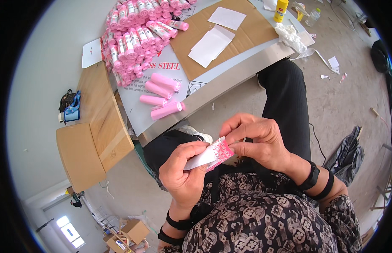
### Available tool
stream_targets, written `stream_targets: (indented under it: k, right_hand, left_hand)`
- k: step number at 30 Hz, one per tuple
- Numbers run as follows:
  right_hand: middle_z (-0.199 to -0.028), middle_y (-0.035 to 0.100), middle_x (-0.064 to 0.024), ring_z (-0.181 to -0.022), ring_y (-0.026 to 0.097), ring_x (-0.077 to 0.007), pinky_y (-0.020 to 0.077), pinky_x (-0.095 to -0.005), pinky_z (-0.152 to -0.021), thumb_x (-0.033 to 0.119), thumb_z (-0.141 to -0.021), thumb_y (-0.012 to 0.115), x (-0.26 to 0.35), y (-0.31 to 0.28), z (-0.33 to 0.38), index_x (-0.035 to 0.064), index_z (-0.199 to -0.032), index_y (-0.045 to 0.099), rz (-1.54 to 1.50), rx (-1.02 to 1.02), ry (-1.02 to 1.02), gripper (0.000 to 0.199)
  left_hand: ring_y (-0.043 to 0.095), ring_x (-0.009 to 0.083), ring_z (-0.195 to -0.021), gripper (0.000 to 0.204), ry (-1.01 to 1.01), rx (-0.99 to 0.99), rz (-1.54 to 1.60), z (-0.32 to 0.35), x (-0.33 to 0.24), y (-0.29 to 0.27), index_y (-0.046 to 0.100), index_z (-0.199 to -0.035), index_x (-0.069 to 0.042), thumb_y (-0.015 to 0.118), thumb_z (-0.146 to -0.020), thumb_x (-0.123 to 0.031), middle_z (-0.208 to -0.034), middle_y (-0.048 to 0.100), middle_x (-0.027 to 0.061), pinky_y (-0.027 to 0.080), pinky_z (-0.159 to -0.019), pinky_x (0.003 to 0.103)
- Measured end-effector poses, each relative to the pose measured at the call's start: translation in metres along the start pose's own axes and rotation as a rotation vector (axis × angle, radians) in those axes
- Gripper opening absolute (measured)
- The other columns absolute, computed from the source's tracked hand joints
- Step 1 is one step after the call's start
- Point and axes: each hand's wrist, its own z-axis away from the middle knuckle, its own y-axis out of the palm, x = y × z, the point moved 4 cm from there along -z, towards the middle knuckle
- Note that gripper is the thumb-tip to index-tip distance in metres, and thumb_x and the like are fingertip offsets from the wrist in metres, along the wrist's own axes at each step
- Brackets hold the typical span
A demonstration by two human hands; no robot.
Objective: Applying adhesive labels to small pink plastic tubes.
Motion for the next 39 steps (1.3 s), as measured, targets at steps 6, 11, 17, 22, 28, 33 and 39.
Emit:
stream_targets:
  k: [6, 11, 17, 22, 28, 33, 39]
  right_hand:
    - [-0.098, 0.064, -0.0083, -0.084, 0.058, -0.0137, 0.0457, -0.0254, -0.072, 0.000, -0.073, 0.069, 0.010, -0.008, -0.013, 0.0013, -0.084, 0.071, 0.275, 0.140, -0.236, 0.011]
    - [-0.100, 0.064, -0.0098, -0.081, 0.059, -0.0112, 0.0479, -0.0238, -0.072, -0.007, -0.071, 0.067, 0.000, -0.005, -0.012, -0.0035, -0.082, 0.071, -0.073, 0.171, 0.238, 0.013]
    - [-0.102, 0.064, -0.0111, -0.077, 0.059, -0.0104, 0.0484, -0.0219, -0.071, -0.007, -0.073, 0.066, 0.006, -0.001, -0.006, -0.0042, -0.085, 0.071, 0.012, -0.080, 0.227, 0.013]
    - [-0.102, 0.064, -0.0091, -0.089, 0.056, -0.0135, 0.0456, -0.0272, -0.077, -0.001, -0.075, 0.068, 0.020, -0.003, -0.007, 0.0015, -0.083, 0.072, 0.136, 0.025, -0.073, 0.010]
    - [-0.102, 0.062, -0.0096, -0.091, 0.055, -0.0164, 0.0437, -0.0290, -0.080, 0.002, -0.075, 0.070, 0.021, -0.016, -0.015, 0.0035, -0.083, 0.071, 0.169, 0.202, -0.205, 0.008]
    - [-0.089, 0.061, -0.0064, -0.081, 0.054, -0.0141, 0.0426, -0.0283, -0.069, 0.003, -0.076, 0.072, 0.027, -0.012, -0.013, 0.0032, -0.084, 0.071, 0.064, 0.321, -0.129, 0.008]
    - [-0.072, 0.057, -0.0027, -0.068, 0.051, -0.0114, 0.0387, -0.0268, -0.057, 0.002, -0.076, 0.073, 0.027, -0.009, -0.009, 0.0031, -0.084, 0.072, 0.040, 0.327, -0.057, 0.008]
  left_hand:
    - [0.064, 0.0166, -0.073, 0.010, -0.209, 0.002, 0.268, 0.005, 0.003, 0.005, 0.057, -0.093, 0.007, 0.055, -0.083, 0.010, -0.096, 0.063, 0.0190, 0.055, -0.052, 0.026]
    - [0.063, 0.0143, -0.071, 0.008, -0.148, -0.046, 0.217, 0.006, 0.003, 0.009, 0.058, -0.092, 0.006, 0.058, -0.084, 0.008, -0.094, 0.064, 0.0174, 0.054, -0.053, 0.024]
    - [0.063, 0.0124, -0.069, 0.008, -0.155, -0.123, 0.226, 0.004, 0.003, 0.014, 0.059, -0.093, 0.006, 0.060, -0.085, 0.006, -0.092, 0.065, 0.0165, 0.052, -0.053, 0.022]
    - [0.064, 0.0166, -0.072, 0.009, -0.141, -0.141, 0.227, 0.002, 0.002, 0.011, 0.059, -0.093, 0.006, 0.063, -0.085, 0.003, -0.095, 0.065, 0.0171, 0.053, -0.060, 0.025]
    - [0.058, 0.0209, -0.099, 0.027, -0.016, 0.252, 0.416, -0.018, -0.007, 0.000, 0.064, -0.104, 0.004, 0.063, -0.086, -0.016, -0.106, 0.061, 0.0186, 0.044, -0.084, 0.029]
    - [0.056, 0.0143, -0.081, 0.018, -0.224, 0.443, 0.299, -0.037, -0.012, 0.005, 0.066, -0.099, 0.000, 0.064, -0.084, -0.010, -0.090, 0.059, 0.0080, 0.045, -0.072, 0.024]
    - [0.055, 0.0076, -0.070, 0.014, -0.232, 0.550, 0.412, -0.041, -0.008, 0.013, 0.065, -0.094, 0.002, 0.067, -0.080, 0.001, -0.081, 0.058, 0.0035, 0.045, -0.063, 0.020]
